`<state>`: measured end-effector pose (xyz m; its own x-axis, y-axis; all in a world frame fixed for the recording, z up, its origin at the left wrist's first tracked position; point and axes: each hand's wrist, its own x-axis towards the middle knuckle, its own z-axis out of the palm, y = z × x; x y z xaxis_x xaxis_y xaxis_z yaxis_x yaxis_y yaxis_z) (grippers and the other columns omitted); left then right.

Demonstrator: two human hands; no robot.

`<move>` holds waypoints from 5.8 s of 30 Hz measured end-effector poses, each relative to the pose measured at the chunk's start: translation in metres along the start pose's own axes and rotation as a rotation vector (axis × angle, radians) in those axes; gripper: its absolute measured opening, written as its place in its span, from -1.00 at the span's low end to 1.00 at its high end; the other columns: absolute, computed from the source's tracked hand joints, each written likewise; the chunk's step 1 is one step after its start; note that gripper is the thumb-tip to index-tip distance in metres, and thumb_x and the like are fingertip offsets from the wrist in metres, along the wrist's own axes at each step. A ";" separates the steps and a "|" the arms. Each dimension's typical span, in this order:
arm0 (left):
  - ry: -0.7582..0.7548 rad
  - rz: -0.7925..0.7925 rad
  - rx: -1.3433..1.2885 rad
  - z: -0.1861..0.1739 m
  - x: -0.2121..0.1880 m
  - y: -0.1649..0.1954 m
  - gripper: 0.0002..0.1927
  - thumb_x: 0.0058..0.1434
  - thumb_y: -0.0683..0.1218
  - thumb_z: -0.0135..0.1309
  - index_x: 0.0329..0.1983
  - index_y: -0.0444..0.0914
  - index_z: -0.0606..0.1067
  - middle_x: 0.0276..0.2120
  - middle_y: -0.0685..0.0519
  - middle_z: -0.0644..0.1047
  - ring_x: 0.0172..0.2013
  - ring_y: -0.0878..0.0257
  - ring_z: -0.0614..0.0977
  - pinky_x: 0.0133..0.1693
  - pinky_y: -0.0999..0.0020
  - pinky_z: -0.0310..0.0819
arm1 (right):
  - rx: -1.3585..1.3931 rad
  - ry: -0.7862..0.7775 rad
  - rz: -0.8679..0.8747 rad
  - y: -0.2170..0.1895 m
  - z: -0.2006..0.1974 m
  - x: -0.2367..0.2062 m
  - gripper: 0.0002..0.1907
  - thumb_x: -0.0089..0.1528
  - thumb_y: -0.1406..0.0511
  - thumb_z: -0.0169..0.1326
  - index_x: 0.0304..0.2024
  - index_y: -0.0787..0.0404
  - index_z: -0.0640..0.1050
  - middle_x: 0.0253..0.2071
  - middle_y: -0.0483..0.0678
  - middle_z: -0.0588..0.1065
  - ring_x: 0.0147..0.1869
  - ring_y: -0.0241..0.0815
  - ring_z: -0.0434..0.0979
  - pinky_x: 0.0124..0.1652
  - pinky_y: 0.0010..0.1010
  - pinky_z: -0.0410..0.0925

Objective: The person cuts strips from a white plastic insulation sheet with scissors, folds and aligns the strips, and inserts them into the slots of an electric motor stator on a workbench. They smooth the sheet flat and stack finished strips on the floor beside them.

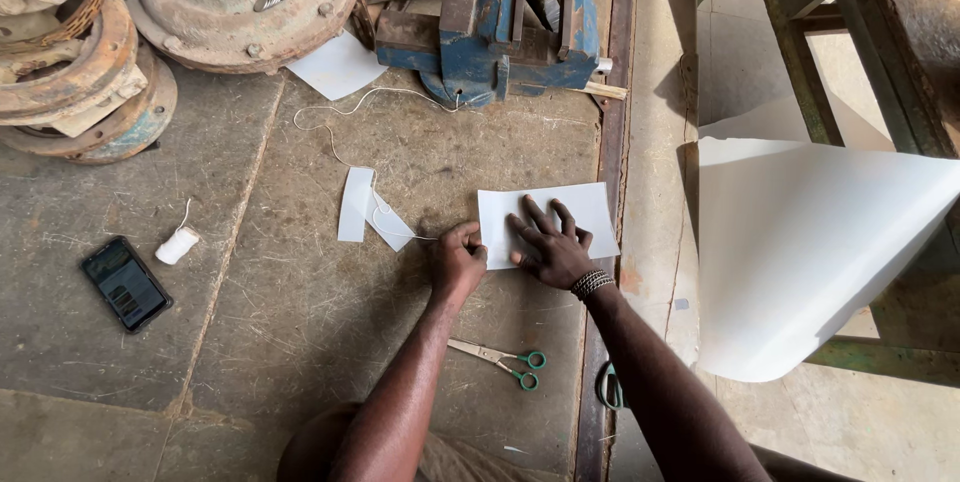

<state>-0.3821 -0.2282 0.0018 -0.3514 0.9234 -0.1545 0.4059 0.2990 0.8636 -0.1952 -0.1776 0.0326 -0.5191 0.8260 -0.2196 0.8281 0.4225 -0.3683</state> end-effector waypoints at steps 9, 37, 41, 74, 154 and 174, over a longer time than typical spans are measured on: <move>-0.219 -0.022 -0.255 -0.008 0.006 -0.009 -0.57 0.17 -0.23 0.12 0.12 -0.11 0.59 -0.06 0.14 0.65 -0.21 0.35 0.71 -0.22 0.40 0.70 | -0.161 -0.074 0.058 0.001 -0.006 0.001 -0.20 0.22 -0.21 0.01 0.47 -0.56 0.06 0.63 -0.23 -0.30 0.63 0.34 -0.56 0.35 0.53 -0.48; -0.318 0.113 0.437 0.010 0.016 0.019 -0.54 -0.01 0.02 0.41 0.00 0.20 0.65 0.02 0.05 0.56 0.07 0.18 0.56 0.11 0.21 0.50 | -0.079 -0.068 0.102 0.035 -0.007 0.022 0.00 0.20 -0.19 0.06 0.54 -0.35 -0.15 0.62 -0.02 -0.41 0.63 0.25 -0.66 0.39 0.42 -0.54; -0.292 0.184 0.408 0.013 0.018 0.019 -0.54 -0.05 -0.03 0.46 -0.03 0.15 0.68 0.03 -0.01 0.54 0.12 0.11 0.49 0.15 0.15 0.41 | -0.114 -0.139 0.080 0.041 -0.008 0.026 -0.01 0.21 -0.25 0.01 0.53 -0.42 -0.20 0.62 -0.03 -0.49 0.62 0.27 -0.71 0.36 0.45 -0.55; -0.329 0.089 0.473 -0.002 0.015 0.049 -0.53 -0.06 0.03 0.46 -0.03 0.18 0.66 0.01 0.03 0.61 0.06 0.14 0.61 0.08 0.16 0.54 | -0.163 -0.250 0.098 0.044 -0.012 0.031 0.13 0.14 -0.33 0.03 0.53 -0.42 -0.30 0.60 -0.05 -0.59 0.61 0.28 -0.77 0.36 0.46 -0.55; 0.047 -0.440 0.402 0.009 0.106 0.077 0.70 -0.28 0.06 0.60 0.48 0.20 -0.61 0.44 -0.29 -0.70 0.42 -0.30 -0.68 0.29 -0.59 -0.75 | -0.161 -0.460 0.328 0.023 -0.027 0.068 0.52 -0.08 -0.22 0.38 0.51 -0.42 -0.49 0.56 0.06 -0.75 0.51 0.52 -0.90 0.25 0.72 -0.47; -0.050 -0.569 0.483 0.004 0.144 0.101 0.55 -0.05 0.12 0.47 0.52 0.24 -0.62 0.46 -0.21 -0.73 0.39 -0.48 -0.66 0.17 -0.79 -0.55 | -0.154 -0.467 0.319 0.024 -0.032 0.071 0.47 -0.05 -0.23 0.34 0.51 -0.43 -0.48 0.56 0.07 -0.75 0.50 0.54 -0.91 0.23 0.74 -0.47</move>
<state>-0.3882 -0.0639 0.0649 -0.5832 0.6011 -0.5464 0.5022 0.7955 0.3391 -0.2056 -0.0972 0.0377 -0.2486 0.6842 -0.6856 0.9618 0.2583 -0.0909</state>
